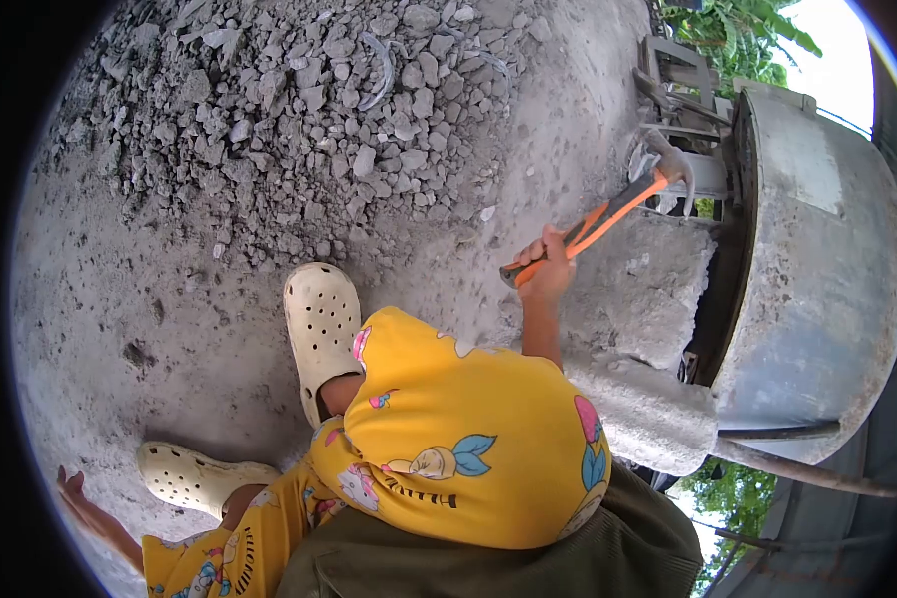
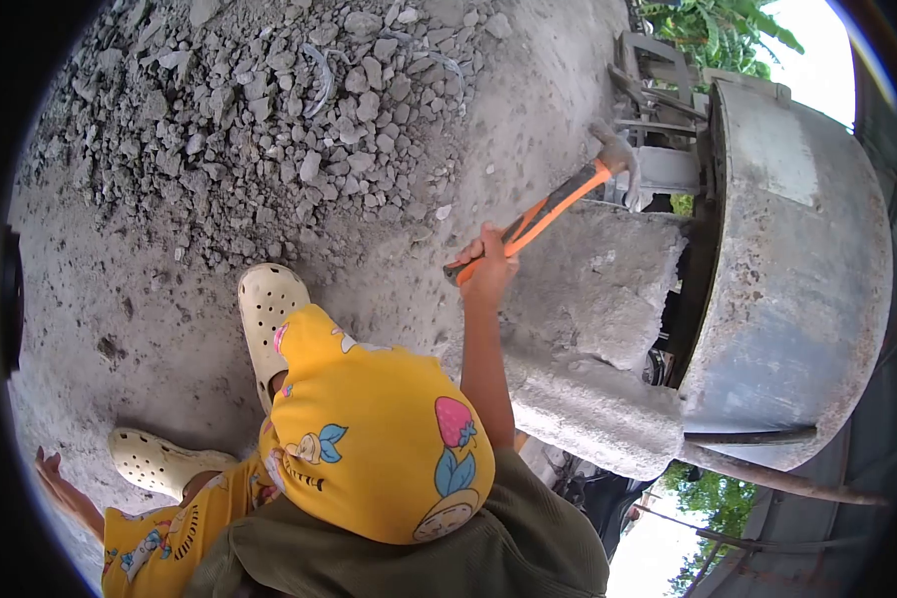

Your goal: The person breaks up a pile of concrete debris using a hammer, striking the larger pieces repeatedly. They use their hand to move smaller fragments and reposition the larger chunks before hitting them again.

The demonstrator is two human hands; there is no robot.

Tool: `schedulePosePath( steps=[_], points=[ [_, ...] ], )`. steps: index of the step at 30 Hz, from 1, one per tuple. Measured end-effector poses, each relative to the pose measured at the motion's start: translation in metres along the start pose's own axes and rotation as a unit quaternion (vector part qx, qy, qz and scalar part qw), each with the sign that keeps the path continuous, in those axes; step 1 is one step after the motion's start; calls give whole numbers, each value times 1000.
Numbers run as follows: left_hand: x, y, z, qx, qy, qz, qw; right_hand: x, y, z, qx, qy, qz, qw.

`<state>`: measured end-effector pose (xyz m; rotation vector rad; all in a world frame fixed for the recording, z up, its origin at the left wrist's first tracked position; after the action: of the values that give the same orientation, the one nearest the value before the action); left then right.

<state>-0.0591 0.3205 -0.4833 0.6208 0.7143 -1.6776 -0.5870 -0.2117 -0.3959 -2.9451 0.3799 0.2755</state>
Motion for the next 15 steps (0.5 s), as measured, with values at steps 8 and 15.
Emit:
schedulePosePath(
  steps=[8, 15],
  points=[
    [-2, 6, -43, -56, -30, -35, 997, -139, -67, 45, 114, -166, 198, 959],
    [-3, 22, -38, 4, -35, -47, 998, -172, -110, 161, 113, -608, 136, 774]
  ],
)
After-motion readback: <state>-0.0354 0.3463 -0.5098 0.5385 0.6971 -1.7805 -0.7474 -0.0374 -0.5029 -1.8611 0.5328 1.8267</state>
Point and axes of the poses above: each hand's wrist, its own y-axis towards the middle knuckle, its own x-axis out of the palm, z = x × y, the point moved 6 cm from there along y, towards the middle knuckle, and after that the axes turned 7 degrees about -y, right-handed, at the moved point
